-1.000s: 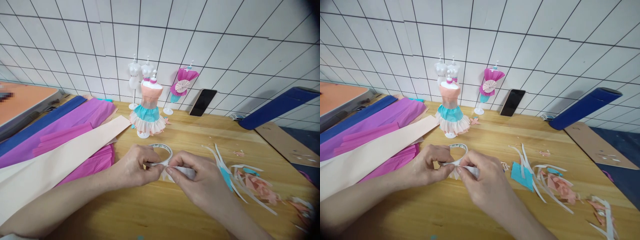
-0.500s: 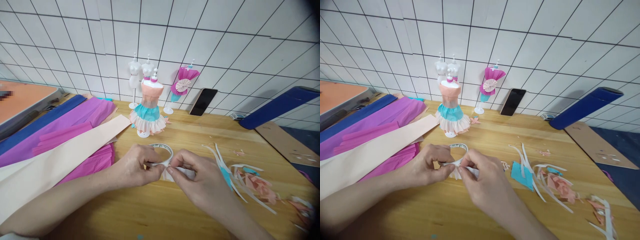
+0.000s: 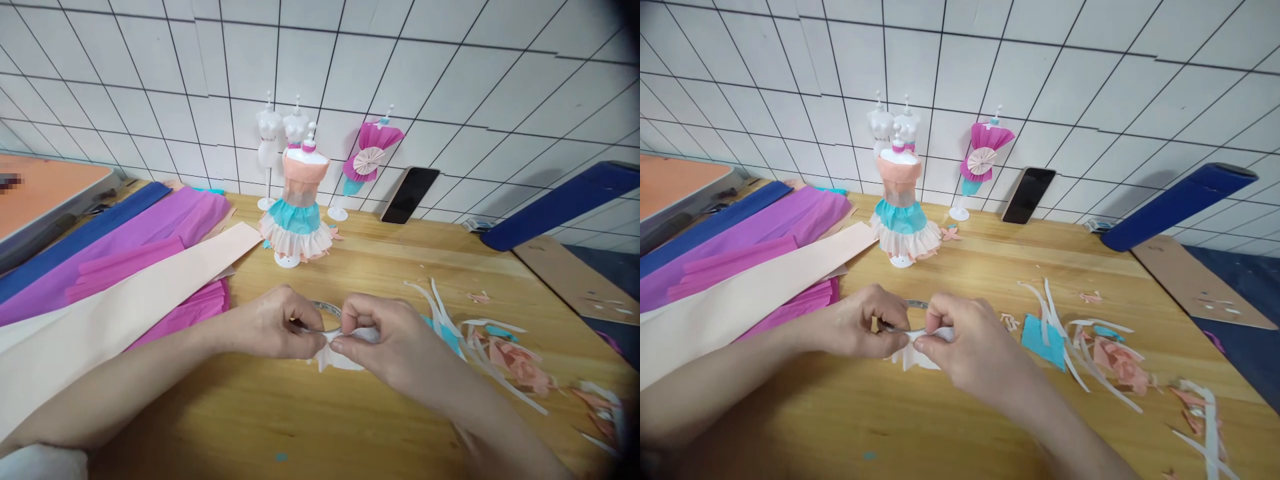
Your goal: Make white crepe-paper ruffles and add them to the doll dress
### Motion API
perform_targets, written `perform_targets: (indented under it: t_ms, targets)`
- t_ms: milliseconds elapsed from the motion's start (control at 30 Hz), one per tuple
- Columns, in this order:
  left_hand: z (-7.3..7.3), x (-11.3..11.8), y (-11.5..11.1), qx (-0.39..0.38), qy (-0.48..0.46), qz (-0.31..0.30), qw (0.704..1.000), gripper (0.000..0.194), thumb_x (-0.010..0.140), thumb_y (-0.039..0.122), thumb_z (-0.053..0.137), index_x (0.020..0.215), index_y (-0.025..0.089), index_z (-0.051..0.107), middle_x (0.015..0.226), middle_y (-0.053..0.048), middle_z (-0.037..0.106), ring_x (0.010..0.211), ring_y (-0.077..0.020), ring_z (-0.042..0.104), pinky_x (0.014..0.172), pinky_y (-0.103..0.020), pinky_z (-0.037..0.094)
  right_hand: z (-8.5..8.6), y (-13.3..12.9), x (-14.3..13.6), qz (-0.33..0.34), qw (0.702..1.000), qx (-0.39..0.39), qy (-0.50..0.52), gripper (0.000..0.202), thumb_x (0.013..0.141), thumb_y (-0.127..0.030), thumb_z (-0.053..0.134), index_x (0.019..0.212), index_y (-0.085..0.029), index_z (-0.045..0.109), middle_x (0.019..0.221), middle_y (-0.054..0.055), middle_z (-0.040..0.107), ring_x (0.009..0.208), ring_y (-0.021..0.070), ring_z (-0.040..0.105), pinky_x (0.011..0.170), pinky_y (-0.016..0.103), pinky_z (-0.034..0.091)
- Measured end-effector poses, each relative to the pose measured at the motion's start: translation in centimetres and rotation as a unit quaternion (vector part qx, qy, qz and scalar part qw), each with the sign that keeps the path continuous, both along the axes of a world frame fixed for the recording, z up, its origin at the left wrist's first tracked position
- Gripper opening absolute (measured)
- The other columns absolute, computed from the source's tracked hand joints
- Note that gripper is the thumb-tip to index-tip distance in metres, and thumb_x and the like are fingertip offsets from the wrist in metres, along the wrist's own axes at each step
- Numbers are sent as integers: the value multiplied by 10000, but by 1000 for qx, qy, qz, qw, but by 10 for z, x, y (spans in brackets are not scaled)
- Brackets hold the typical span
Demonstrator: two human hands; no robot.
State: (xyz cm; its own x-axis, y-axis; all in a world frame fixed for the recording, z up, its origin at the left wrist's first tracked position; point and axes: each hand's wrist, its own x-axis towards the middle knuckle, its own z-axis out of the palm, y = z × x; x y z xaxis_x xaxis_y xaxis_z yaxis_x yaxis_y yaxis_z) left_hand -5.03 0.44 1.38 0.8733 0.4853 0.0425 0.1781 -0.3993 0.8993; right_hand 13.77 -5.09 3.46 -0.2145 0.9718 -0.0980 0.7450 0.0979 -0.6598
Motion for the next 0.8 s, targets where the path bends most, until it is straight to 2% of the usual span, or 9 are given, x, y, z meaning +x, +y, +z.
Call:
perform_targets:
  t_ms: [200, 267, 367, 500, 633, 800]
  targets:
    - [-3, -1, 3, -26, 4, 15, 1000, 262, 798, 212, 524, 551, 130, 490, 544, 22, 436, 552, -77, 382, 499, -210, 292, -3, 2, 0, -21, 999, -23, 16, 206, 699, -254, 584, 577, -220, 423, 466, -83, 404, 440, 88, 343, 395, 209, 241]
    - [-2, -2, 4, -38, -2, 14, 999, 293, 816, 275, 534, 566, 123, 514, 557, 17, 438, 555, -80, 387, 495, -212, 286, -3, 3, -1, -29, 999, -23, 34, 203, 690, -244, 584, 573, -220, 420, 464, -84, 396, 437, 87, 337, 391, 207, 241]
    - [-2, -2, 6, -86, -10, 18, 996, 368, 825, 406, 555, 596, 119, 540, 562, 25, 414, 535, -75, 367, 475, -214, 265, -6, 4, -3, -42, 998, 4, 53, 198, 695, -255, 592, 583, -221, 433, 472, -80, 410, 443, 89, 346, 394, 207, 256]
    - [-6, 2, 5, -136, -13, 70, 988, 398, 816, 435, 578, 577, 122, 521, 519, 51, 336, 486, -59, 285, 437, -218, 208, -9, 2, -7, -59, 995, 74, 21, 158, 730, -252, 579, 617, -217, 475, 501, -64, 485, 452, 98, 417, 418, 214, 308]
    - [-5, 4, 2, -107, -39, 103, 988, 410, 823, 426, 574, 554, 129, 486, 531, 53, 320, 497, -58, 275, 437, -214, 201, -7, -4, -9, -61, 989, 134, 1, 113, 765, -237, 570, 663, -216, 527, 484, -67, 516, 424, 96, 449, 425, 212, 330]
    - [-2, 2, 0, -2, -67, 125, 990, 352, 848, 320, 549, 558, 121, 542, 523, 37, 396, 519, -69, 350, 473, -214, 257, 3, -12, -9, -75, 983, 167, -11, 98, 782, -223, 560, 709, -235, 623, 500, -64, 571, 430, 103, 487, 434, 216, 332]
